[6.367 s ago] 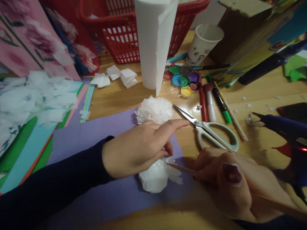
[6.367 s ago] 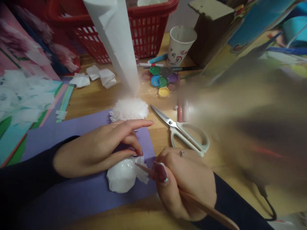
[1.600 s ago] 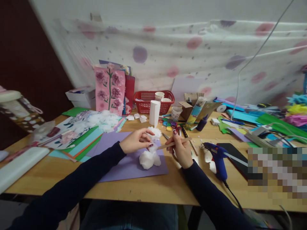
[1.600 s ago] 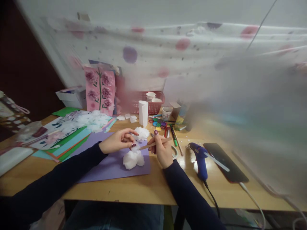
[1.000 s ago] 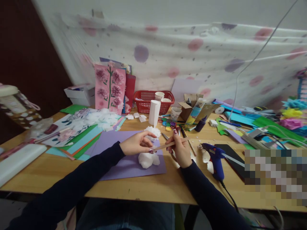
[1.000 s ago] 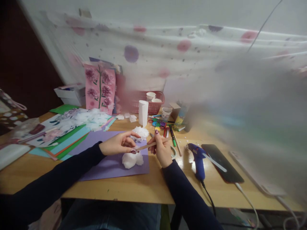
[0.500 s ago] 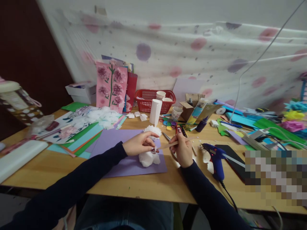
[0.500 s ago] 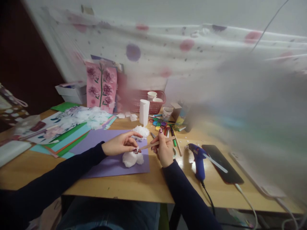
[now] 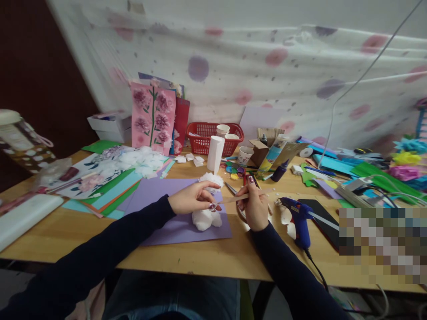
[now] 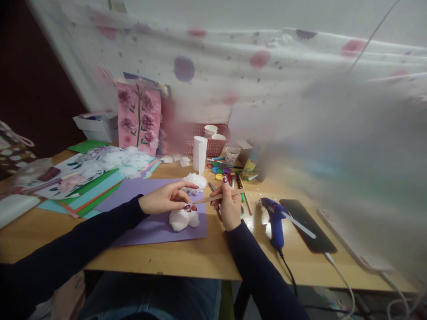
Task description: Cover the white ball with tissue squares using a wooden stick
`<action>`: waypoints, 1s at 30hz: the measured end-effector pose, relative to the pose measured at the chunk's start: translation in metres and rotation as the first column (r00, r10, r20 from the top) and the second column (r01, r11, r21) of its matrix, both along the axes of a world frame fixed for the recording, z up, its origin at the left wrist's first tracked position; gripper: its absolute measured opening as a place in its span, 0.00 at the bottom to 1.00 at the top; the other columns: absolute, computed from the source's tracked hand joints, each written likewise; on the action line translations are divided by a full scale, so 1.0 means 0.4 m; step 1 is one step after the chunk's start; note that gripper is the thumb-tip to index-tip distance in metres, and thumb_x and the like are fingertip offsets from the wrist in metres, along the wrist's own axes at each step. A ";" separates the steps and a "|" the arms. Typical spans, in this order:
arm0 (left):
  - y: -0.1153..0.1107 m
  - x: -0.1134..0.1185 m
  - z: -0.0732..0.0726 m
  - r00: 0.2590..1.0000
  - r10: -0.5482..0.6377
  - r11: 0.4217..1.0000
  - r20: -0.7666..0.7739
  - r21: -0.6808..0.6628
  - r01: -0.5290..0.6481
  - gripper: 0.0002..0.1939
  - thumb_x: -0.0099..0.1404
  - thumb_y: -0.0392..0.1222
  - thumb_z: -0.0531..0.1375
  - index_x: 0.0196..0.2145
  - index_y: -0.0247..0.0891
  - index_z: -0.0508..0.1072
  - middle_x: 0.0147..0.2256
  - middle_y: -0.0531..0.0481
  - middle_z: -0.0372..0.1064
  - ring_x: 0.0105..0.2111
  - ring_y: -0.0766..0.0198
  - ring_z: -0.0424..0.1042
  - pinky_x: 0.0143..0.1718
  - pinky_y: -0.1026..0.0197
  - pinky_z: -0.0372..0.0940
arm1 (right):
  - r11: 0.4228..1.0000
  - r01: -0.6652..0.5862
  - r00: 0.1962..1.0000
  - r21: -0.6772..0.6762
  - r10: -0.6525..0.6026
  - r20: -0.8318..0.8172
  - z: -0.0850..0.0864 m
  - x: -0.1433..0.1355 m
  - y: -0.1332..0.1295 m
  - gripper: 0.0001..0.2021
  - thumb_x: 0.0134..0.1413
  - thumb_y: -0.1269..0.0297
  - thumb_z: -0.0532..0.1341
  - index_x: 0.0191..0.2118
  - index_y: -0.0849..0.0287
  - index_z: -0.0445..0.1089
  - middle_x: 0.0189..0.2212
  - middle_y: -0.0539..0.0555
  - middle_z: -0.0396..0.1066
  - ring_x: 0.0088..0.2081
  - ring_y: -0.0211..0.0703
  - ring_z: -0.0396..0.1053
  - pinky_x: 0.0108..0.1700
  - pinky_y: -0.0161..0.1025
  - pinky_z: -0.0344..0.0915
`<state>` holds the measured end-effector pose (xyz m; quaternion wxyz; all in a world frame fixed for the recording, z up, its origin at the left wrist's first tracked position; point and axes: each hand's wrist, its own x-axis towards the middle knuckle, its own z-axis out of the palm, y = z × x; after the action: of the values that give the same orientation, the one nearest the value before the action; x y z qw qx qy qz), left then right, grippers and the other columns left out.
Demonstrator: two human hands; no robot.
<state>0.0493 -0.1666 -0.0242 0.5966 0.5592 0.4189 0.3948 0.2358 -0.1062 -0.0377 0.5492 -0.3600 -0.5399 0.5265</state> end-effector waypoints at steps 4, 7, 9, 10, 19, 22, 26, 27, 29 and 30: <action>0.018 -0.019 0.005 0.994 0.083 0.996 -0.067 0.040 -0.081 0.27 0.52 0.30 0.66 0.49 0.35 0.64 0.32 0.50 0.75 0.33 0.63 0.76 0.41 0.57 0.67 | 0.999 0.027 1.000 0.039 -0.027 0.002 0.000 0.003 0.004 0.30 0.51 0.35 0.55 0.15 0.58 0.65 0.06 0.47 0.57 0.08 0.31 0.52 0.10 0.30 0.47; 0.038 -0.042 0.022 0.978 0.158 0.984 -0.135 0.108 -0.144 0.25 0.51 0.28 0.64 0.47 0.33 0.66 0.31 0.54 0.71 0.29 0.67 0.75 0.39 0.58 0.67 | 0.998 0.013 0.999 0.055 -0.015 0.034 -0.008 0.001 0.003 0.30 0.50 0.35 0.56 0.15 0.59 0.66 0.06 0.48 0.58 0.09 0.31 0.53 0.10 0.31 0.48; 0.053 -0.058 0.037 0.967 0.185 0.978 -0.172 0.132 -0.164 0.24 0.51 0.27 0.64 0.47 0.32 0.67 0.30 0.55 0.69 0.27 0.68 0.73 0.38 0.58 0.68 | 0.999 0.002 0.998 0.052 -0.005 0.063 -0.018 -0.002 0.000 0.30 0.48 0.35 0.58 0.15 0.59 0.67 0.07 0.48 0.60 0.09 0.31 0.54 0.11 0.31 0.49; 0.060 -0.064 0.044 0.964 0.189 0.976 -0.185 0.142 -0.164 0.24 0.51 0.26 0.64 0.47 0.32 0.67 0.30 0.55 0.69 0.28 0.69 0.73 0.38 0.58 0.68 | 0.999 -0.002 0.997 0.043 -0.001 0.078 -0.023 -0.003 -0.002 0.30 0.48 0.35 0.58 0.14 0.60 0.67 0.07 0.49 0.60 0.09 0.31 0.54 0.11 0.31 0.49; 0.115 -0.061 0.041 0.982 -0.016 0.999 -0.186 0.037 0.023 0.27 0.54 0.31 0.66 0.50 0.33 0.65 0.30 0.53 0.74 0.32 0.65 0.76 0.43 0.56 0.69 | 0.993 0.004 0.978 0.115 -0.028 0.207 -0.036 0.008 -0.026 0.28 0.61 0.45 0.53 0.17 0.57 0.70 0.09 0.48 0.62 0.11 0.32 0.59 0.13 0.31 0.52; 0.130 -0.050 0.036 0.982 -0.078 0.996 -0.170 0.039 0.086 0.26 0.54 0.31 0.65 0.50 0.34 0.65 0.30 0.54 0.75 0.33 0.65 0.76 0.42 0.58 0.70 | 0.985 -0.071 0.961 0.158 0.025 0.277 -0.031 0.019 -0.032 0.27 0.65 0.50 0.51 0.19 0.57 0.72 0.12 0.49 0.65 0.13 0.34 0.62 0.14 0.33 0.55; 0.148 -0.033 0.044 0.974 -0.141 0.989 -0.179 0.014 0.146 0.24 0.55 0.30 0.64 0.49 0.35 0.66 0.29 0.56 0.74 0.33 0.65 0.76 0.40 0.61 0.70 | 0.957 -0.165 0.916 0.239 0.059 0.397 -0.030 0.034 -0.035 0.24 0.67 0.57 0.49 0.22 0.56 0.72 0.16 0.49 0.68 0.17 0.34 0.65 0.20 0.34 0.60; 0.151 -0.029 0.047 0.970 -0.153 0.988 -0.191 0.002 0.157 0.23 0.55 0.30 0.63 0.49 0.36 0.66 0.29 0.56 0.74 0.33 0.65 0.76 0.39 0.62 0.70 | 0.952 -0.169 0.910 0.256 0.051 0.411 -0.030 0.037 -0.034 0.23 0.68 0.58 0.49 0.23 0.56 0.71 0.17 0.49 0.68 0.18 0.34 0.65 0.22 0.35 0.61; 0.156 -0.024 0.048 0.962 -0.175 0.984 -0.212 -0.021 0.175 0.23 0.55 0.29 0.63 0.48 0.37 0.67 0.29 0.57 0.74 0.33 0.65 0.76 0.39 0.63 0.70 | 0.936 -0.187 0.906 0.297 0.047 0.421 -0.031 0.043 -0.033 0.22 0.68 0.60 0.48 0.25 0.55 0.71 0.17 0.48 0.67 0.19 0.34 0.65 0.23 0.36 0.60; 0.157 -0.022 0.047 0.957 -0.188 0.982 -0.219 -0.033 0.186 0.23 0.55 0.29 0.63 0.49 0.37 0.67 0.29 0.57 0.74 0.34 0.65 0.76 0.39 0.63 0.70 | 0.923 -0.208 0.903 0.323 0.055 0.425 -0.030 0.045 -0.031 0.20 0.68 0.61 0.48 0.26 0.55 0.70 0.18 0.49 0.67 0.20 0.35 0.65 0.24 0.36 0.59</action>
<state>0.0403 -0.1037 -0.0054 0.5842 0.6332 0.4304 0.2693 0.2538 -0.1187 -0.0499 0.4432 -0.3171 -0.7534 0.3680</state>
